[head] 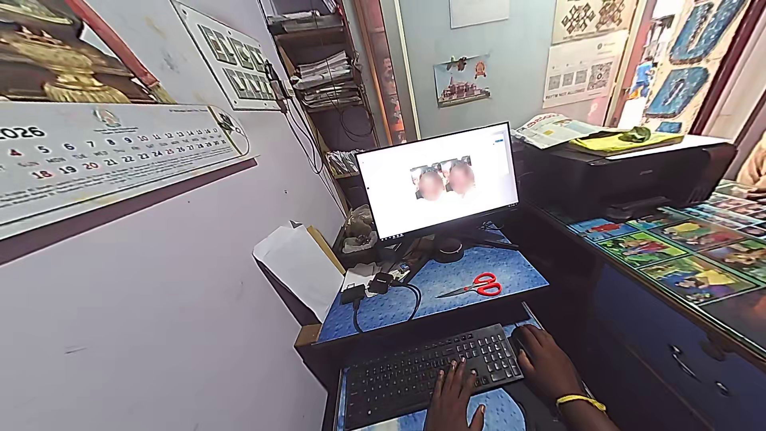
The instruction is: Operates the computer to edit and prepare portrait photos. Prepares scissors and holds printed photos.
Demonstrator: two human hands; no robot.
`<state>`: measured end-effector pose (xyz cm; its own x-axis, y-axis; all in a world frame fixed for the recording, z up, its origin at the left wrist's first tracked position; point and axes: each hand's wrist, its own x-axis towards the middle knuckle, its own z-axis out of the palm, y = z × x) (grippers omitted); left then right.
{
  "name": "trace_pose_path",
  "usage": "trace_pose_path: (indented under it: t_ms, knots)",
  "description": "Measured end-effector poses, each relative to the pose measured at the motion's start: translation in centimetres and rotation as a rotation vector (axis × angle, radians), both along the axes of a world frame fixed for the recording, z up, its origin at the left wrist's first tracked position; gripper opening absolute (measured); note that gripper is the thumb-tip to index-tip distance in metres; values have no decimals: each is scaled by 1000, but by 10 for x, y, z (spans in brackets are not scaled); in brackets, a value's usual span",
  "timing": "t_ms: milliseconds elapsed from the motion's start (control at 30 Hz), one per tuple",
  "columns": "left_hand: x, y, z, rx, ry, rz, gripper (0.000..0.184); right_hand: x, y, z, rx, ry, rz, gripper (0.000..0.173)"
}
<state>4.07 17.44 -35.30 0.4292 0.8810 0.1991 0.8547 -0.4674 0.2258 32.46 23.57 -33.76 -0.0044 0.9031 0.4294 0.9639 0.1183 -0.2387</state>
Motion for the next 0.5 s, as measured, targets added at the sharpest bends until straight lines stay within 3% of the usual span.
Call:
trace_pose_path:
  t_ms: [500]
  knots:
    - [-2, -3, 0, 63, -92, -38, 48, -4, -3, 7, -24, 6, -8, 51]
